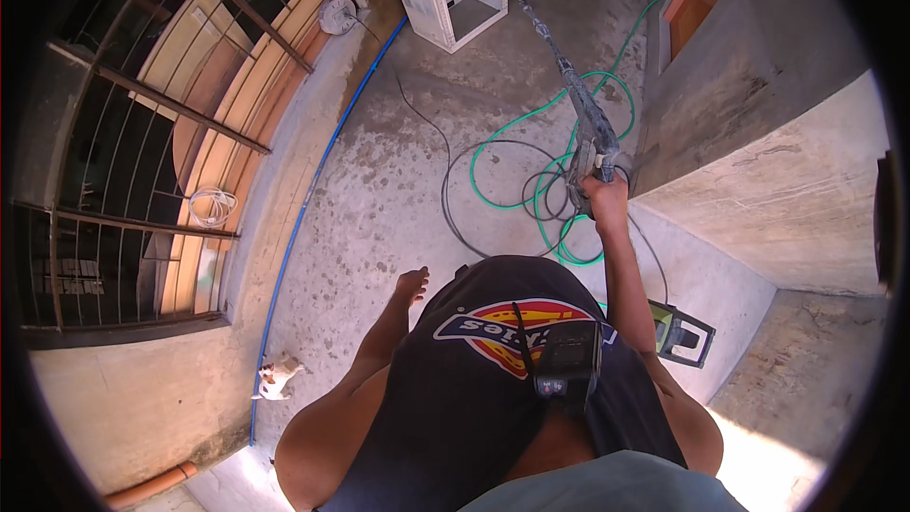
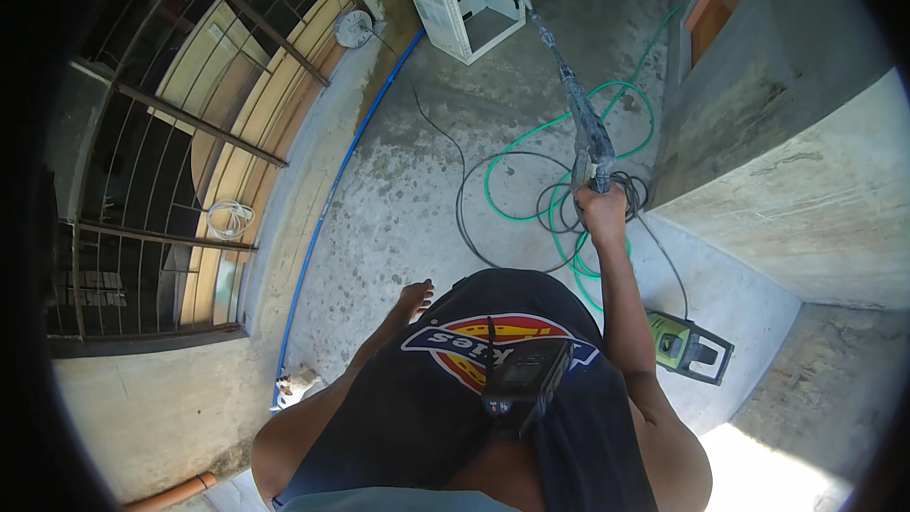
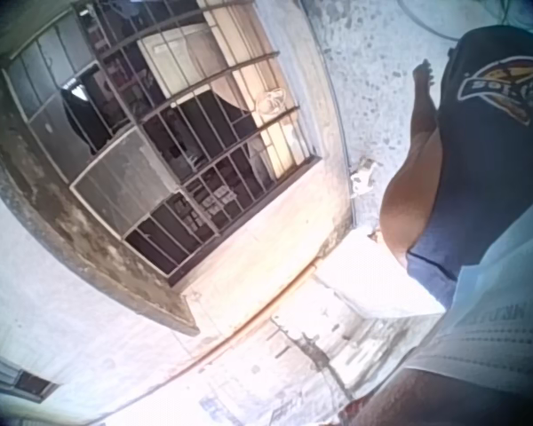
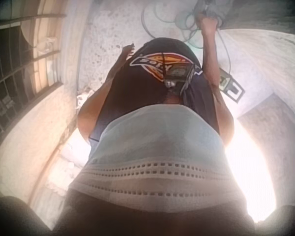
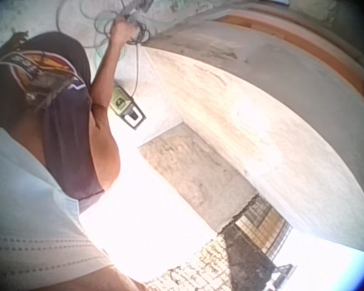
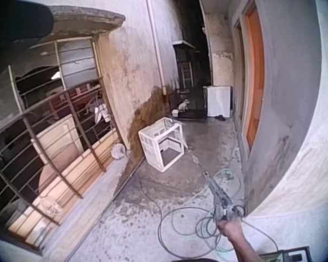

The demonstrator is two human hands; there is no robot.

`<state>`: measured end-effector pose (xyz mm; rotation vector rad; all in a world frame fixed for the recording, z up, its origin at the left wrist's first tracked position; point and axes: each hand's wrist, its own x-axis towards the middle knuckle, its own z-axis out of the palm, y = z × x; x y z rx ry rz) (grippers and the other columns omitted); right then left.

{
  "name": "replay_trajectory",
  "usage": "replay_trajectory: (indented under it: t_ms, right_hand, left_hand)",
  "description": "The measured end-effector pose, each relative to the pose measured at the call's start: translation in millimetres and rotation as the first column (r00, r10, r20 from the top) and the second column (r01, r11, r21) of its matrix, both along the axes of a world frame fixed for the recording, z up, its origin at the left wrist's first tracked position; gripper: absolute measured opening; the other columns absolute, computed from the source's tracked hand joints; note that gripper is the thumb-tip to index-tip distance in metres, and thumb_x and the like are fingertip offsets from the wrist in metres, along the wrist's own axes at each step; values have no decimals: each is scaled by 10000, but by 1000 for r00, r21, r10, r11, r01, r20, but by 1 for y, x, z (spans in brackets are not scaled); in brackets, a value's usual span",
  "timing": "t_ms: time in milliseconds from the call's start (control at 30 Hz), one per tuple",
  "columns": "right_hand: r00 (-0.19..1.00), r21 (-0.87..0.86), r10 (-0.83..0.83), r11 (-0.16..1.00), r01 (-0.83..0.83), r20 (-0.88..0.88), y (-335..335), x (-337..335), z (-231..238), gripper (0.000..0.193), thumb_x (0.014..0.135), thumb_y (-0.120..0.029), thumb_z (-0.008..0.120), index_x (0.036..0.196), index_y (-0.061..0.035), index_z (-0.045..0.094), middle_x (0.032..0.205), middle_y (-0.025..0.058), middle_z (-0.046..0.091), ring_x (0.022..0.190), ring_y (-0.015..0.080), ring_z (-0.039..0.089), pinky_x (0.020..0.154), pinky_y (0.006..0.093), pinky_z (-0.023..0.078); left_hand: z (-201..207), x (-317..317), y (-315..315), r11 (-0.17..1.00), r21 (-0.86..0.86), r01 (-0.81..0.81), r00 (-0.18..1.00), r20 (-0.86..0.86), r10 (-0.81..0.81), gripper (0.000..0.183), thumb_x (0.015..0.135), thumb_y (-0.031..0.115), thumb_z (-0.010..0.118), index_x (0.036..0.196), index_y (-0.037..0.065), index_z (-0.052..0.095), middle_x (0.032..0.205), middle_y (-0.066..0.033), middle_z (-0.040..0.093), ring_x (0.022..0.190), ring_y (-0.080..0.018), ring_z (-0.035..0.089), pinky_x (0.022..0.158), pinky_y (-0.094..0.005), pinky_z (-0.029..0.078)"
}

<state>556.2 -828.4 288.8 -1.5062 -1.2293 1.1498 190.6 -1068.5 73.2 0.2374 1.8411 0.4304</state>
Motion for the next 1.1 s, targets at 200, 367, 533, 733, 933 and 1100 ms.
replay_trajectory:
  t_ms: [200, 367, 533, 733, 933, 1100]
  right_hand:
    - [1000, 13, -13, 1000, 14, -26, -1, -3, 2, 121, 707, -114, 652, 737, -24, 576, 646, -9, 541, 581, 98, 476, 548, 287, 387]
    - [999, 38, -14, 999, 15, -30, -2, -4, 3, 143, 708, -144, 644, 709, -22, 570, 627, -9, 537, 568, 89, 468, 532, 289, 381]
    - [1000, 31, -16, 999, 16, -10, -2, -3, 4, 143, 713, -145, 641, 704, -23, 566, 626, -15, 530, 571, 84, 460, 527, 288, 373]
    - [999, 25, -5, 1000, 6, -42, -4, -3, 5, 145, 714, -147, 638, 698, -26, 559, 622, -16, 527, 569, 86, 460, 525, 290, 373]
    - [1000, 31, -6, 1000, 7, -18, -5, -4, 6, 141, 713, -146, 638, 706, -27, 563, 621, -12, 529, 566, 91, 462, 528, 292, 375]
    - [1000, 39, -20, 999, 20, -13, -5, -5, 7, 147, 709, -150, 640, 708, -22, 567, 623, -9, 535, 568, 94, 469, 532, 296, 381]
  left_hand:
    - [-4, -1, -2, 1000, 18, -21, 1000, 16, 21, 413, 820, 428, 555, 1079, 115, 626, 999, -52, 613, 861, -221, 569, 789, -444, 469]
    - [-4, 0, -1, 999, 15, -31, 999, 10, 31, 398, 804, 420, 566, 1052, 116, 630, 976, -47, 612, 847, -219, 565, 784, -442, 469]
    - [-4, -1, -2, 999, 4, -38, 999, 14, 38, 393, 786, 419, 575, 1029, 117, 634, 952, -39, 606, 833, -212, 559, 774, -437, 470]
    - [-2, -1, -2, 1000, -6, -31, 1000, 2, 31, 388, 789, 420, 572, 1024, 119, 635, 950, -35, 610, 827, -207, 560, 770, -438, 470]
    - [-1, 0, -3, 999, 14, -38, 999, -9, 38, 375, 800, 418, 564, 1017, 120, 637, 933, -28, 605, 814, -199, 555, 760, -428, 472]
    - [-3, -1, -4, 999, 24, -27, 1000, -3, 27, 375, 803, 415, 560, 1020, 117, 635, 951, -34, 609, 826, -202, 561, 764, -427, 474]
